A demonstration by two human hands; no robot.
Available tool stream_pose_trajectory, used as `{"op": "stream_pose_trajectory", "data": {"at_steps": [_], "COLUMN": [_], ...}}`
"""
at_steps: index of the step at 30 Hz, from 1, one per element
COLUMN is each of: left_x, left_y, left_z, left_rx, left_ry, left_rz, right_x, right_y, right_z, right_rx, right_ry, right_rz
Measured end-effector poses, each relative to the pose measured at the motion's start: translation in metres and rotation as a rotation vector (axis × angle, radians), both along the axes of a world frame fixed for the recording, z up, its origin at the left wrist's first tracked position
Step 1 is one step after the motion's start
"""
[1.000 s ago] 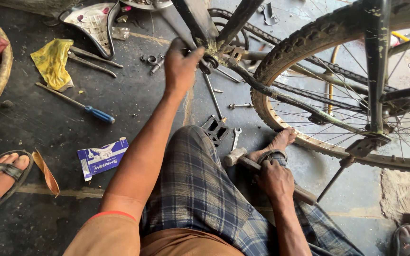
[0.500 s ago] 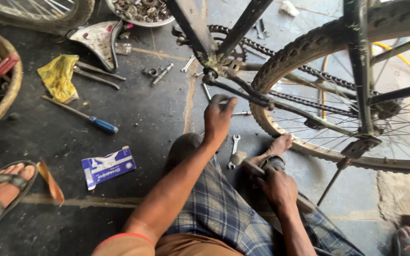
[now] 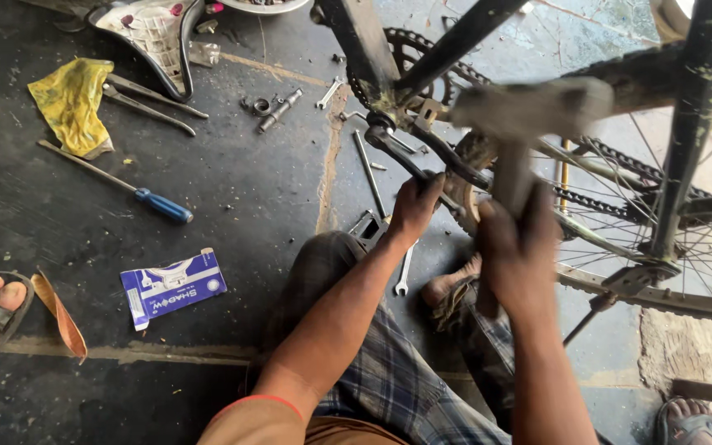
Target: The person sits on the workshop floor beside an upside-down bicycle and works on the crank and bottom-bracket area. They use a spanner to loosen fittings, tap components with a hammer, handle small metal parts, and pick parts from a bowl of assorted hardware.
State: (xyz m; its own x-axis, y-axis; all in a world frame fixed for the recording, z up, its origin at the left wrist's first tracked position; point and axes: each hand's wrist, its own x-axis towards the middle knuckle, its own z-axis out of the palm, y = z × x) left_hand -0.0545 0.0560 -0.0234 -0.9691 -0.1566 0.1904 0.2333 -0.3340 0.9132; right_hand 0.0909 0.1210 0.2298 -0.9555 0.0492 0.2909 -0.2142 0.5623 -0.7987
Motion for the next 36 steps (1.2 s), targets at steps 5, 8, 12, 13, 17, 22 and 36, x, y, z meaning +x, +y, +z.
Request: {"op": "stream_pose_trajectory", "data": {"at_steps": [5, 8, 12, 13, 17, 22, 36], "left_x": [0.0, 0.001, 0.017, 0.021, 0.016, 0.005, 0.014], "left_y": [-0.011, -0.02, -0.022, -0.022, -0.015, -0.01, -0.022], "left_z": [-0.002, 0.015, 0.024, 0.023, 0.01, 0.005, 0.025], "left_rx": [0.006, -0.066, 0.077, 0.034, -0.087, 0.035, -0.093], "left_ry": [0.06, 0.06, -0.018, -0.036, -0.032, 0.062, -0.115], "left_rz": [-0.123, -0.13, -0.281, -0.262, -0.203, -0.169, -0.189], "right_x": [-0.06, -0.051, -0.015, -0.011, -0.028, -0.056, -0.019], "right_y": [-0.025, -0.006, 0.015, 0.018, -0.008, -0.012, -0.034], "right_z": [-0.036, -0.026, 0.045, 0.063, 0.05, -0.062, 0.006], "right_rx": [0.33, 0.086, -0.012, 0.011, 0.423, 0.465, 0.639], "right_ry": [-0.144, -0.327, -0.128, 0.054, 0.502, -0.391, 0.194], "right_rz": [0.132, 0.135, -0.109, -0.143, -0.176, -0.036, -0.044]}}
